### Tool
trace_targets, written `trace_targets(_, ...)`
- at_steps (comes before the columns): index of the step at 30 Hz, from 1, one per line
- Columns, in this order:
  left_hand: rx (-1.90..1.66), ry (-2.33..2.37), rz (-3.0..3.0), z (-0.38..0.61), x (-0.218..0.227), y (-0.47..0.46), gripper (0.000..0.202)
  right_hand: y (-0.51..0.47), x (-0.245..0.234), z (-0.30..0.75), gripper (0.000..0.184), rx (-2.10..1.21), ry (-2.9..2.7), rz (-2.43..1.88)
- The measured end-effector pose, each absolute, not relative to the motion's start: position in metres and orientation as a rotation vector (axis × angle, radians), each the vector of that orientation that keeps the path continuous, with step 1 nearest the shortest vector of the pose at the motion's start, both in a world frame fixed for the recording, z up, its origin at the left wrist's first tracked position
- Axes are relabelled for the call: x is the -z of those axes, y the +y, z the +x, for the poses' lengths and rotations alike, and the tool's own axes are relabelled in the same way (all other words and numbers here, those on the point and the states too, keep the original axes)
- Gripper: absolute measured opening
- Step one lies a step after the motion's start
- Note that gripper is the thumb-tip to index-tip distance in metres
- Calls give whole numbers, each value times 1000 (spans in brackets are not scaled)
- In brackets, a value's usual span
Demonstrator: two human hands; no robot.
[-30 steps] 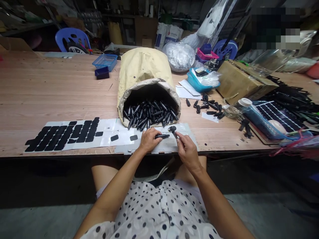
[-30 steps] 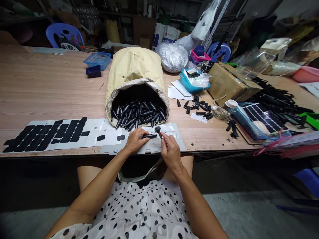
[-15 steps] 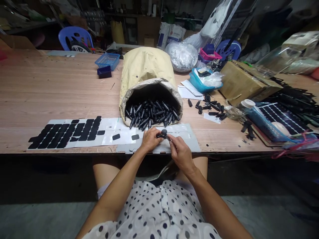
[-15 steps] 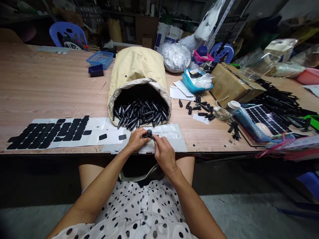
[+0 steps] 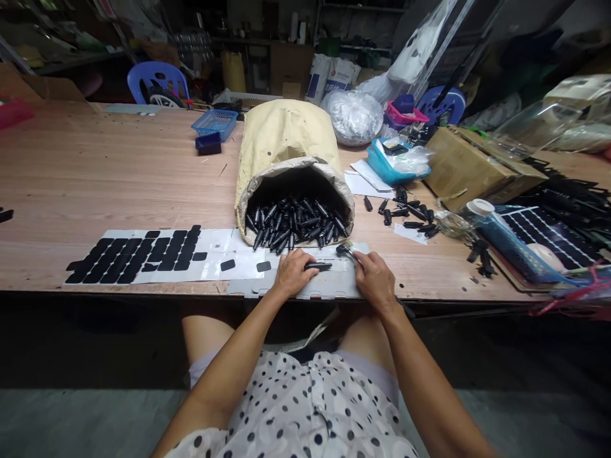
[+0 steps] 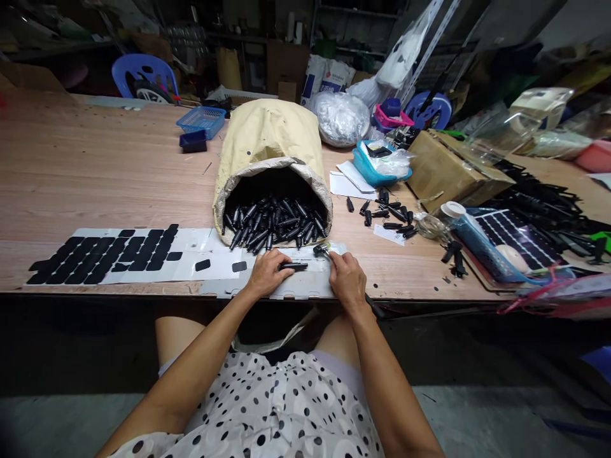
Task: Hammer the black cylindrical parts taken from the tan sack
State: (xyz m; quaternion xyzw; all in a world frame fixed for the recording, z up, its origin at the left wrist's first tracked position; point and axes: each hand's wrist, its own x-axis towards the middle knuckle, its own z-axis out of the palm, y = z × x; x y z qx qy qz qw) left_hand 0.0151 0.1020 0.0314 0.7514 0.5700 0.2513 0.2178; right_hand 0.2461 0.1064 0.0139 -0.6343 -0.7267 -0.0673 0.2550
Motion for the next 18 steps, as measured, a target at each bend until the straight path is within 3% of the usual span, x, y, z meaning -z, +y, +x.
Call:
trace_targets(4,-915,1154,2396,10,-18,66,29,106,-4,245,28,314,-1997,-1695)
trace_targets(8,-690,652,2572,-9,23,12,40,102,-2,238,28,369,-1973,-1708)
trace_targets(10,-541,782,2414,-24,51,-2,41,102,-3,235,28,377,-1970,-1723)
trace_targets(13,-339,1362,1953,-43,89,4,37,102,-3,234,27,381,-1969,-1750)
trace_targets(18,-247,1713,1745,-48,108,44,37,102,-4,234,28,363,-1966,-1779)
